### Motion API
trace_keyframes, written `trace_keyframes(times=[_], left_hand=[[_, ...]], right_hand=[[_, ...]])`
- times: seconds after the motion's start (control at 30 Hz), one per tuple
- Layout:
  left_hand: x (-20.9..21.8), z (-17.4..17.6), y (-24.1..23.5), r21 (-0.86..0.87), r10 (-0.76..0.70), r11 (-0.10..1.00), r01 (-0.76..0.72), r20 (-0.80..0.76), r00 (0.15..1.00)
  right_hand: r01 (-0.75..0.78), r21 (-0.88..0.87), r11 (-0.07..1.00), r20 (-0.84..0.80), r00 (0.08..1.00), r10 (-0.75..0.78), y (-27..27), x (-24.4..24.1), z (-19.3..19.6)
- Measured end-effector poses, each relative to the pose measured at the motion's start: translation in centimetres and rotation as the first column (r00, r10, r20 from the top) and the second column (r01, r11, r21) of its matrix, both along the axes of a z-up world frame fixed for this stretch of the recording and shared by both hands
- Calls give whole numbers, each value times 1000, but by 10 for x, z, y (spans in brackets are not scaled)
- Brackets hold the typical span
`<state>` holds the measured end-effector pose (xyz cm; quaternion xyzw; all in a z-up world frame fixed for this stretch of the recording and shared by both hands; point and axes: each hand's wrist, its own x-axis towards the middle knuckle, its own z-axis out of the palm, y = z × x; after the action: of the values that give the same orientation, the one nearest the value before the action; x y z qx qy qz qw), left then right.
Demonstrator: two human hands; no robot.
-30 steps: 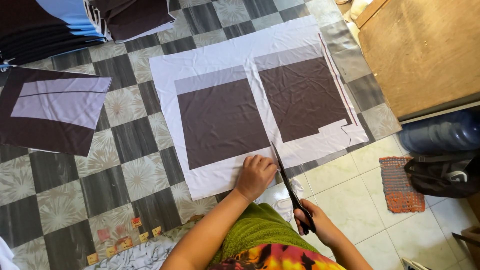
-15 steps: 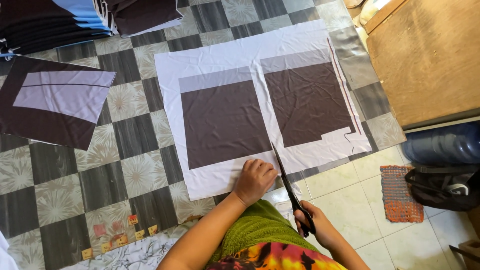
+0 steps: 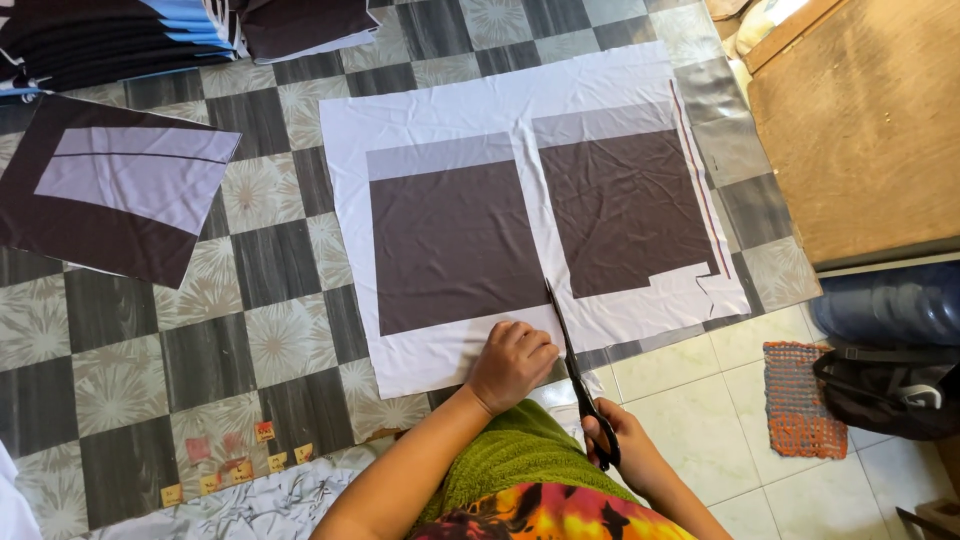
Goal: The person lays out a large white fabric with brown patterned sections on a tiled floor. Using large scissors, they cut along the marked lines to separate the patterned pieces from the surrounding white fabric. The cut pieces are set aside as the person continues cutting the remaining sections.
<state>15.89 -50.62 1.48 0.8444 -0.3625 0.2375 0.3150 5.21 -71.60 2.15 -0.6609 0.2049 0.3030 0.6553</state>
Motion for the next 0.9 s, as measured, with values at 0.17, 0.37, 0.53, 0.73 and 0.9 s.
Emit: trace_keyframes(times=[0.17, 0.37, 0.53, 0.73, 0.9], left_hand=[[0, 2, 0, 2, -8, 1000, 8, 3, 1000], [-1, -2, 0, -23, -19, 1000, 19, -11, 1000], [-2, -4, 1, -6, -29, 1000, 29, -11, 1000], [-1, 2, 1, -37, -38, 999, 37, -25, 999], [-1, 4, 3, -32, -31, 999, 32, 9, 999]], right_hand=[[-32, 10, 999, -6, 999, 32, 7, 18, 16], [-34, 66, 997, 6, 999, 34, 13, 34, 19], [-17, -2, 1000, 1, 1000, 17, 13, 29, 12], [10, 31, 999, -3, 1000, -10, 15, 42, 11], [-27, 48, 998, 16, 1000, 27, 26, 63, 26]])
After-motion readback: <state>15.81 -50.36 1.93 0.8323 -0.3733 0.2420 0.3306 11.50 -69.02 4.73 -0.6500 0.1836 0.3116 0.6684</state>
